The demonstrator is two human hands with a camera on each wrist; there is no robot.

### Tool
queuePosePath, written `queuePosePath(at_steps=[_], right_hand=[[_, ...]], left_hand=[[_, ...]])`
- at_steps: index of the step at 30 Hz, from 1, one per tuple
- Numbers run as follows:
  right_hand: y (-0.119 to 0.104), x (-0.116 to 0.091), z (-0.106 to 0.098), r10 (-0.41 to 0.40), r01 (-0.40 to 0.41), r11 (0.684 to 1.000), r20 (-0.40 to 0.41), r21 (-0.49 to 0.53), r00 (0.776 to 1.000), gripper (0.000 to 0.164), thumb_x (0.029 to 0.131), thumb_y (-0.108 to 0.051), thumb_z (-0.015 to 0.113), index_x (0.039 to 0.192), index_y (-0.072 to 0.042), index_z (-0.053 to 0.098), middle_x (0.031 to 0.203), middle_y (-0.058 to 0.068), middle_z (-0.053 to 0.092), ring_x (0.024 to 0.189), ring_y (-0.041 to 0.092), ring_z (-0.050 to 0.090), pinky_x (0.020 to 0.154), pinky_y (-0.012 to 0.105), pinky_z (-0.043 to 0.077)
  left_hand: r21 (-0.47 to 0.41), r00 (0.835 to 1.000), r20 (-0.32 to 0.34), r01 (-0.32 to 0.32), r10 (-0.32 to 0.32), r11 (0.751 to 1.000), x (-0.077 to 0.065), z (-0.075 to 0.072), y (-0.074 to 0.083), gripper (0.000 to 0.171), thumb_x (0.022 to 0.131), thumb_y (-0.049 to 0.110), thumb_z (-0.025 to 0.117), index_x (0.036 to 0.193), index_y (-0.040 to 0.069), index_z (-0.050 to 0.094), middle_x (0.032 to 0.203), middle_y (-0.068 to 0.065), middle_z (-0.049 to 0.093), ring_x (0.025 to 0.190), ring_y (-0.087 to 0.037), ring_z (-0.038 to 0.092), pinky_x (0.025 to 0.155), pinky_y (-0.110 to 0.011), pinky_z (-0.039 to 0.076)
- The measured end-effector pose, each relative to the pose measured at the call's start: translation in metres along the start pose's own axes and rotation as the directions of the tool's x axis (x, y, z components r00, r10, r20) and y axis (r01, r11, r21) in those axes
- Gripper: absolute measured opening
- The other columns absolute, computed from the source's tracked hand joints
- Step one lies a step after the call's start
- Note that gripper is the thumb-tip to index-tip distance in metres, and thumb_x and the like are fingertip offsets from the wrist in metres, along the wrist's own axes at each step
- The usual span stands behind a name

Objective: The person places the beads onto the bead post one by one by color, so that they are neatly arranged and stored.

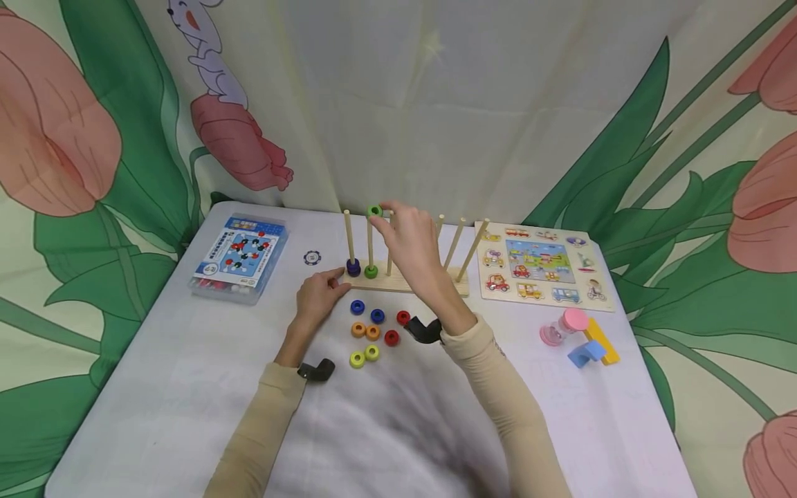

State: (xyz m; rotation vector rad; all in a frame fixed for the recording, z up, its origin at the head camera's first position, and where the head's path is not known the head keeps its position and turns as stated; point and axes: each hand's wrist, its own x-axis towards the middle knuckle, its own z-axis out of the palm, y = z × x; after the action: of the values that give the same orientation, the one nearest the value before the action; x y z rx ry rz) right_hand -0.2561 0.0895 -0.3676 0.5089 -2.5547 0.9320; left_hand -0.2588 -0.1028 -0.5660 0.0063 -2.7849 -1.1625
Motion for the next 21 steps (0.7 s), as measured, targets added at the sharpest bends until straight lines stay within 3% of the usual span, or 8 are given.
queuePosePath(at_steps=[5,13,17,21], right_hand=[[-0.005,0.015,0.006,0.043,-0.042,0.999,0.044,-0.02,0.998,0.036,0.091,-0.031,0.065,0.114,-0.003,0.068,0.046,-0.001,0.032,0.038,0.01,0.024,0.037,0.025,0.021],[-0.006,0.021,0.007,0.075,-0.068,0.994,0.084,-0.08,0.994,0.036,0.091,-0.031,0.065,0.113,-0.002,0.068,0.045,-0.001,0.034,0.036,0.01,0.025,0.036,0.025,0.023],[-0.003,0.018,0.013,0.069,-0.056,0.992,0.113,-0.113,0.991,0.035,0.09,-0.029,0.067,0.112,-0.001,0.068,0.047,0.003,0.048,0.037,0.009,0.025,0.037,0.025,0.025],[0.002,0.006,0.016,0.075,-0.068,0.995,0.092,-0.076,0.993,0.034,0.089,-0.027,0.068,0.114,-0.003,0.068,0.054,0.006,0.054,0.039,0.009,0.028,0.038,0.026,0.026]], left_hand=[[-0.006,1.0,0.006,-0.005,0.005,1.0,0.0,-0.003,0.001,0.047,0.085,0.035,0.072,0.126,0.013,0.063,0.065,0.003,0.055,0.05,-0.013,0.045,0.047,-0.028,0.034],[0.0,1.0,-0.006,-0.005,0.005,1.0,0.0,-0.002,0.003,0.047,0.084,0.033,0.073,0.125,0.012,0.063,0.065,0.002,0.055,0.05,-0.014,0.045,0.047,-0.029,0.034],[0.005,1.0,-0.004,-0.004,0.004,1.0,0.0,-0.002,0.003,0.047,0.085,0.034,0.072,0.126,0.013,0.063,0.066,0.002,0.055,0.051,-0.013,0.045,0.047,-0.028,0.033],[0.003,1.0,-0.002,0.001,-0.001,1.0,0.0,-0.002,0.002,0.047,0.085,0.034,0.072,0.125,0.013,0.063,0.065,0.002,0.055,0.051,-0.014,0.045,0.047,-0.029,0.034]])
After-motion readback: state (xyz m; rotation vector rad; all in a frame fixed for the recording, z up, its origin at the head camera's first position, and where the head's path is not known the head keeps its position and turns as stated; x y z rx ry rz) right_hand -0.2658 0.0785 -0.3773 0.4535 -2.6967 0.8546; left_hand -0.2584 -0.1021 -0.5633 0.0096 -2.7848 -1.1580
